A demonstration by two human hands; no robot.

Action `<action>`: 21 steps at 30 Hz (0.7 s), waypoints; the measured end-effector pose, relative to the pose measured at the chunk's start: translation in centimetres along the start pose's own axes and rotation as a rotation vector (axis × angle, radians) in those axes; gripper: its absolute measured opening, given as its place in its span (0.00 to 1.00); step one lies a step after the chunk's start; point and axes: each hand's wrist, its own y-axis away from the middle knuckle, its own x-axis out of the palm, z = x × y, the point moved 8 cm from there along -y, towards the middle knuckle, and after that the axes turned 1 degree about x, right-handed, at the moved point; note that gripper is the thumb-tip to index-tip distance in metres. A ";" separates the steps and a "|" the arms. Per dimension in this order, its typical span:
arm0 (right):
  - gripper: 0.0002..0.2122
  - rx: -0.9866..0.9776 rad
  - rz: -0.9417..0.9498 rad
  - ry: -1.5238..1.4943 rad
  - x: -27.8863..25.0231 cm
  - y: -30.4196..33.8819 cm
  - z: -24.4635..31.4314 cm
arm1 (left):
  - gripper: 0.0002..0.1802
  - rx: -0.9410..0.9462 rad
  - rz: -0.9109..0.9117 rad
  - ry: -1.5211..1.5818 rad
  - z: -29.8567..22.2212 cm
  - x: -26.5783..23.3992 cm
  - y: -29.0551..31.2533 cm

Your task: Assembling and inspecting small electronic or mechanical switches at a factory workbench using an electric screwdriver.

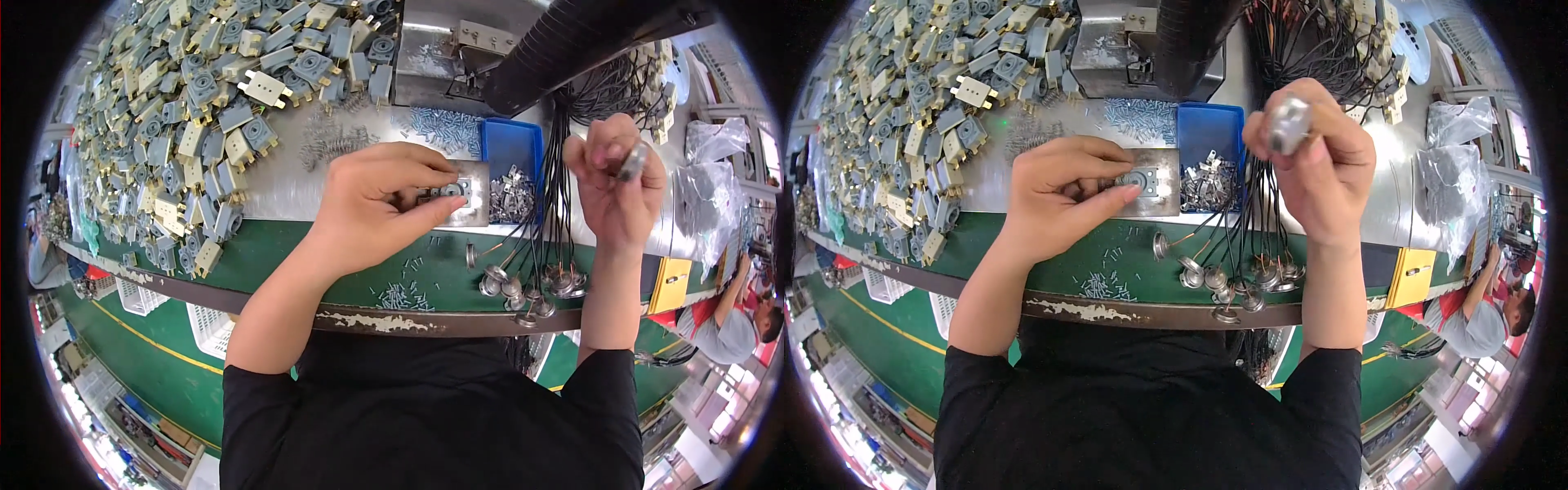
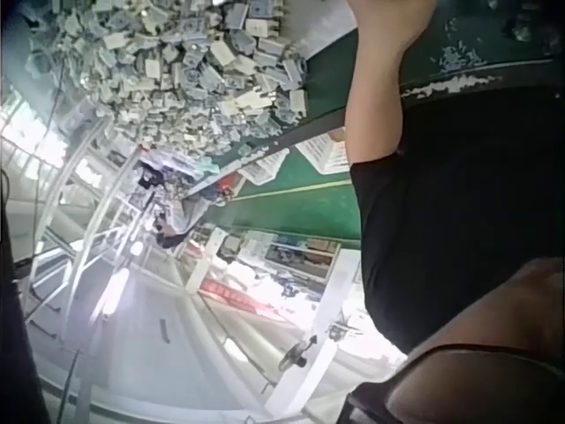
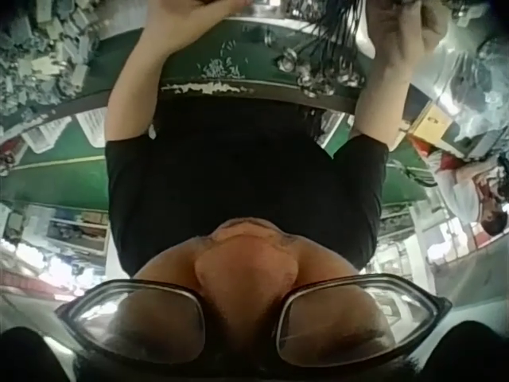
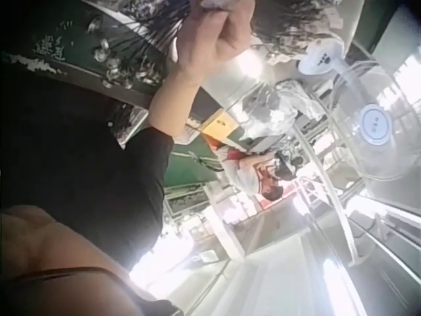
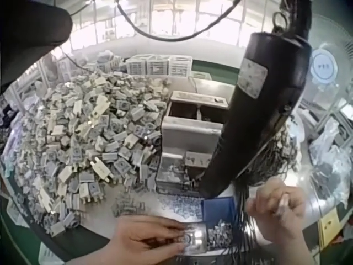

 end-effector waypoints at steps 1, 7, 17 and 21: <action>0.17 0.045 -0.057 0.068 0.2 0.3 -0.1 | 0.09 0.000 0.006 0.000 0.0 0.2 -0.1; 0.20 0.134 -0.063 0.310 0.6 0.6 -0.1 | 0.11 0.018 0.020 -0.173 -0.5 0.6 -0.1; 0.19 0.245 0.007 0.332 1.7 0.3 -1.3 | 0.12 0.123 0.004 -0.164 -0.7 0.6 -0.1; 0.14 0.307 0.010 0.342 1.9 0.7 -1.7 | 0.13 0.159 0.002 -0.180 -0.6 0.6 -0.2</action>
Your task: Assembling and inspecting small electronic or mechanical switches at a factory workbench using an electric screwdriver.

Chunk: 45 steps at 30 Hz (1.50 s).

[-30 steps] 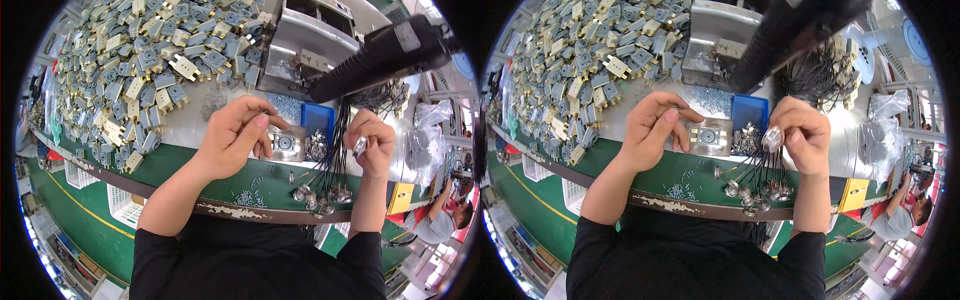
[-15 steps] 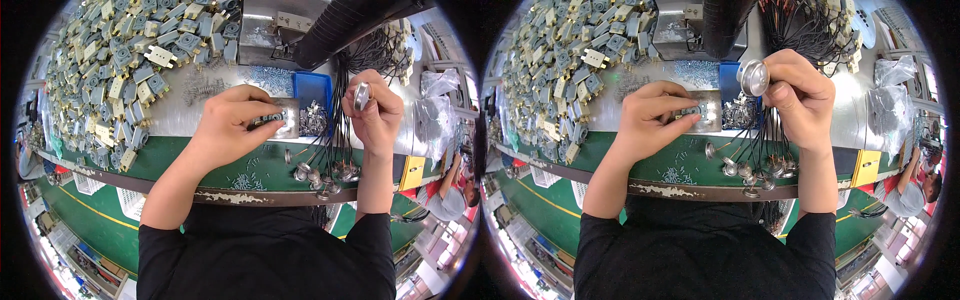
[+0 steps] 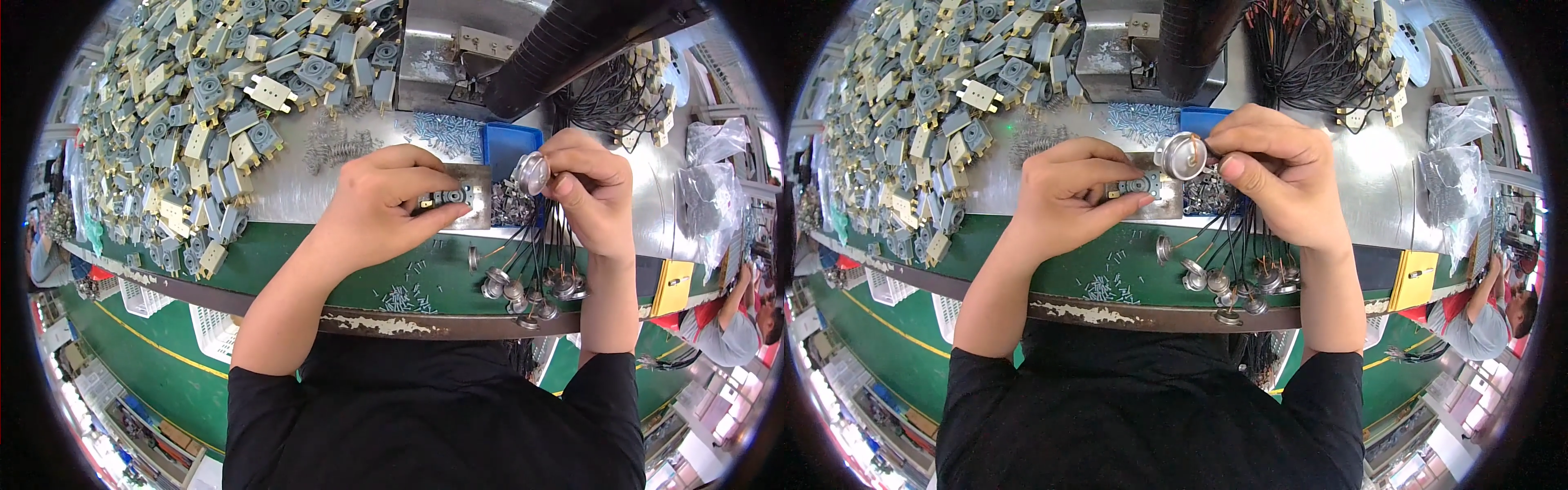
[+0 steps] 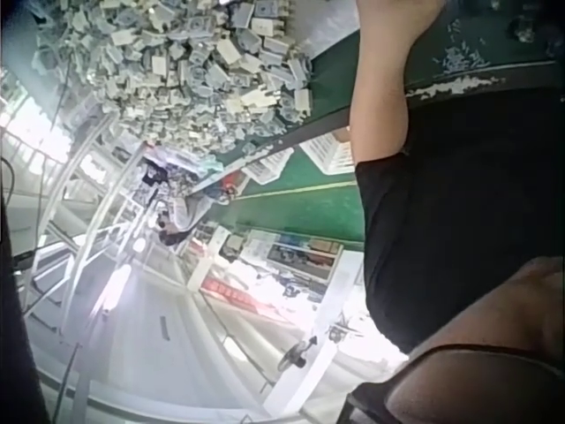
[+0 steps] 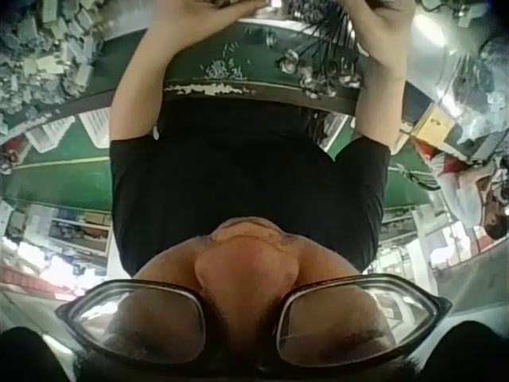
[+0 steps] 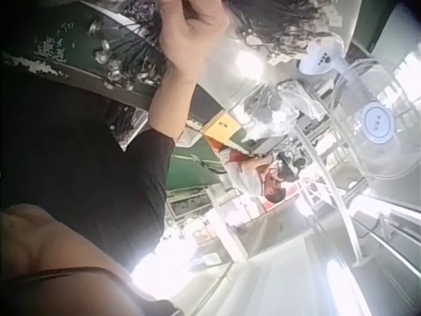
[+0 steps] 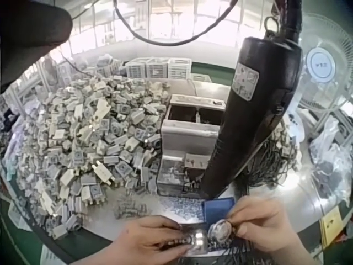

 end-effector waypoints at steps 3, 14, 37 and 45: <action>0.12 0.031 0.012 0.027 0.1 -0.1 -0.1 | 0.13 -0.054 0.000 0.018 -0.1 -0.2 -0.1; 0.10 0.175 0.084 0.147 1.4 -0.9 0.1 | 0.16 -0.092 0.053 0.054 0.5 0.0 -0.2; 0.06 -0.087 0.190 0.606 5.1 0.0 -0.3 | 0.20 0.020 0.011 0.003 0.2 0.8 0.5; 0.08 0.121 0.214 0.513 4.2 -0.9 -0.7 | 0.19 -0.036 0.118 0.115 0.8 1.2 0.2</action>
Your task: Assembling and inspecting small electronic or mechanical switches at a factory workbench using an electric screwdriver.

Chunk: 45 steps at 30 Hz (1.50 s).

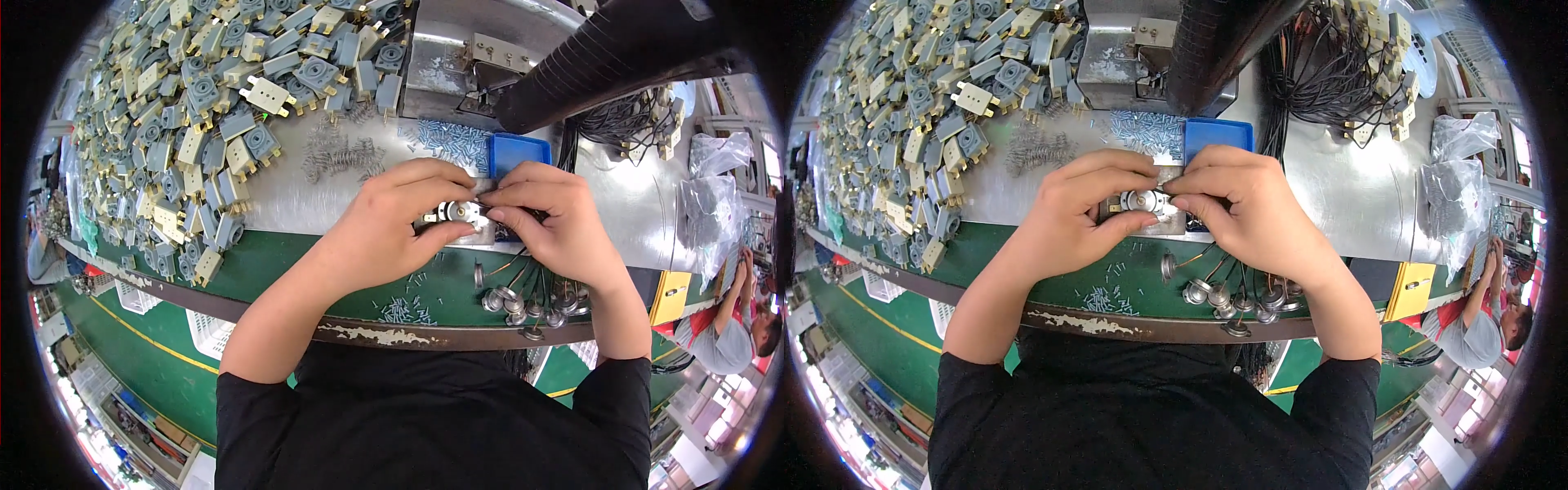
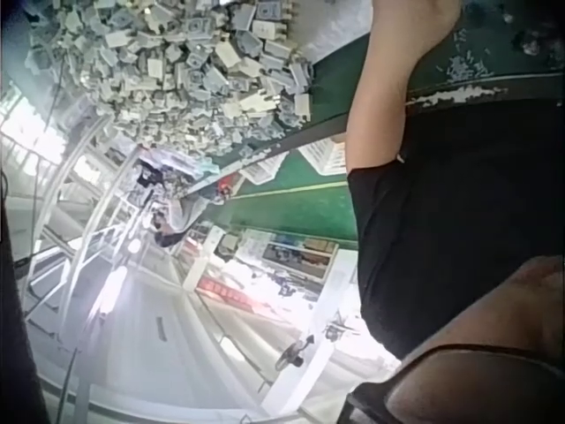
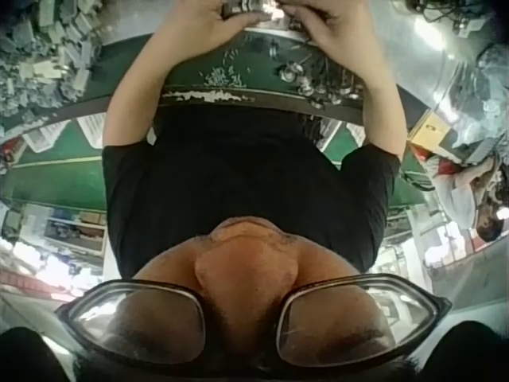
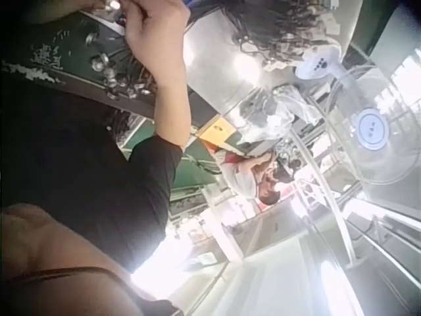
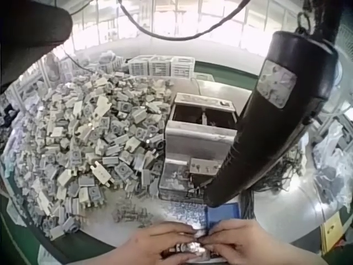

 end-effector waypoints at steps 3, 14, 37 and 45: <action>0.08 0.016 0.047 0.001 -0.2 -0.5 -0.2 | 0.19 0.055 -0.002 -0.002 0.0 0.1 -0.1; 0.11 -0.259 -0.025 0.172 -0.3 -0.3 -0.1 | 0.19 0.060 -0.014 0.000 -0.2 0.1 -0.2; 0.08 -0.335 0.024 0.150 0.4 -0.6 2.9 | 0.17 0.080 -0.022 0.015 0.1 -0.2 0.4; 0.08 -0.128 -0.035 0.095 0.1 -1.3 2.0 | 0.18 0.044 -0.022 -0.016 0.1 0.1 0.4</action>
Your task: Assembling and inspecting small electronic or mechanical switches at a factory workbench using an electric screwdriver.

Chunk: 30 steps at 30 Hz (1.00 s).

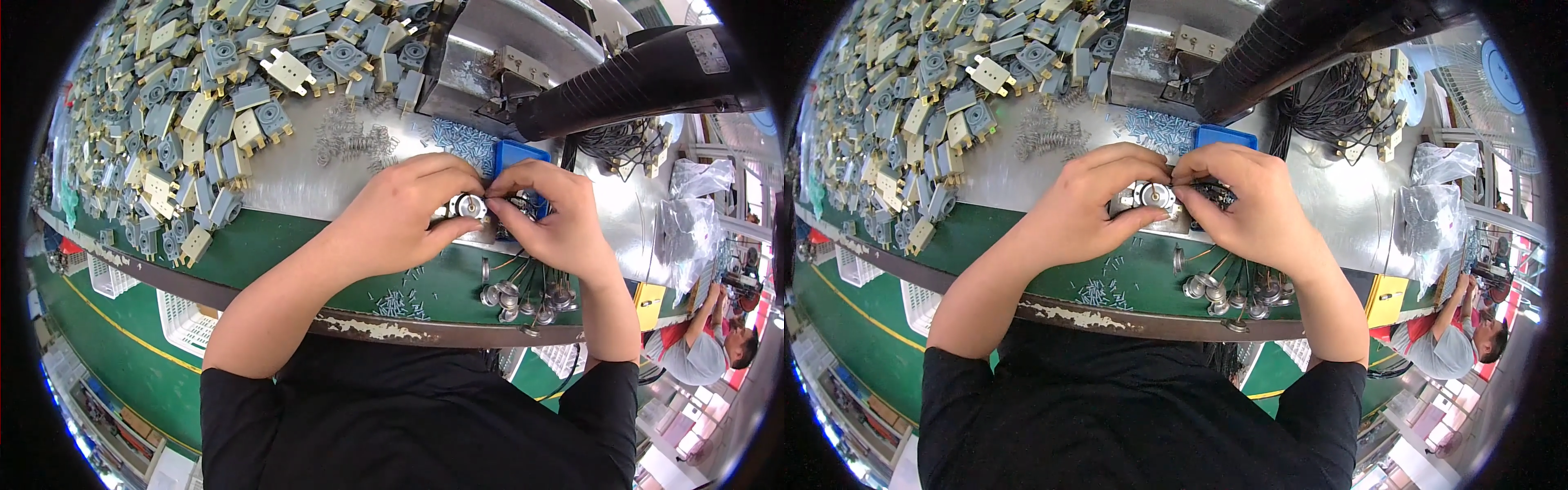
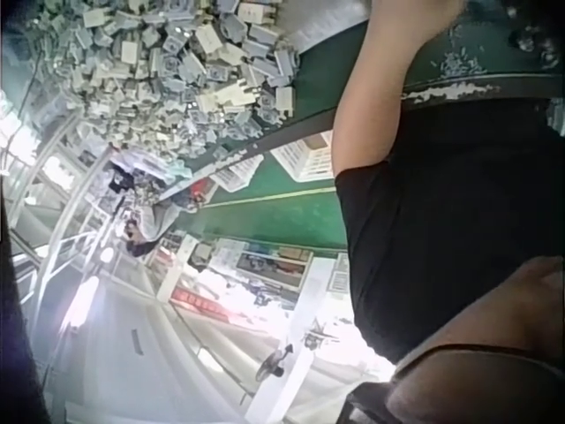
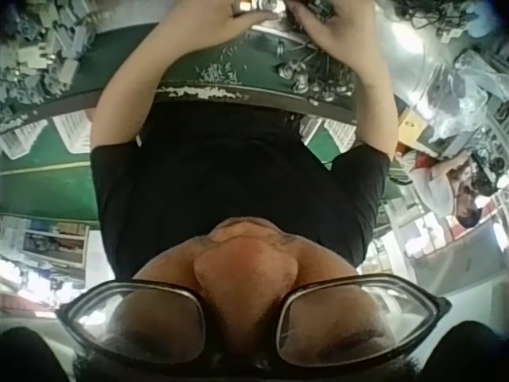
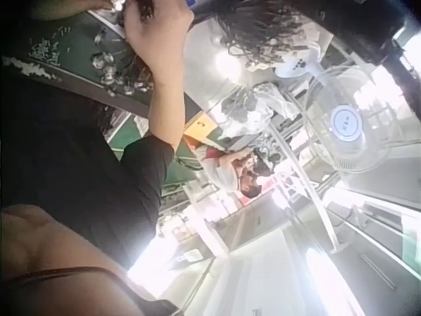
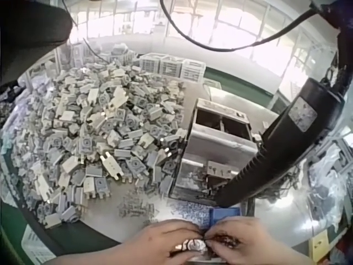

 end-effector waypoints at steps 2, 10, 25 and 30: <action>0.08 0.007 0.005 0.002 0.1 -0.1 0.0 | 0.19 -0.016 0.003 0.011 0.0 -0.1 -0.1; 0.10 -0.065 -0.072 0.063 -0.1 0.1 0.1 | 0.21 -0.015 0.001 -0.006 -0.2 -0.2 -0.2; 0.55 -0.217 -0.189 -0.711 -7.0 -6.0 0.5 | 0.17 0.079 -0.026 -0.044 -0.8 -0.4 -0.5; 0.51 -0.101 -0.258 -0.842 -6.9 -7.4 0.9 | 0.16 0.050 -0.012 -0.034 -0.8 -0.5 -0.4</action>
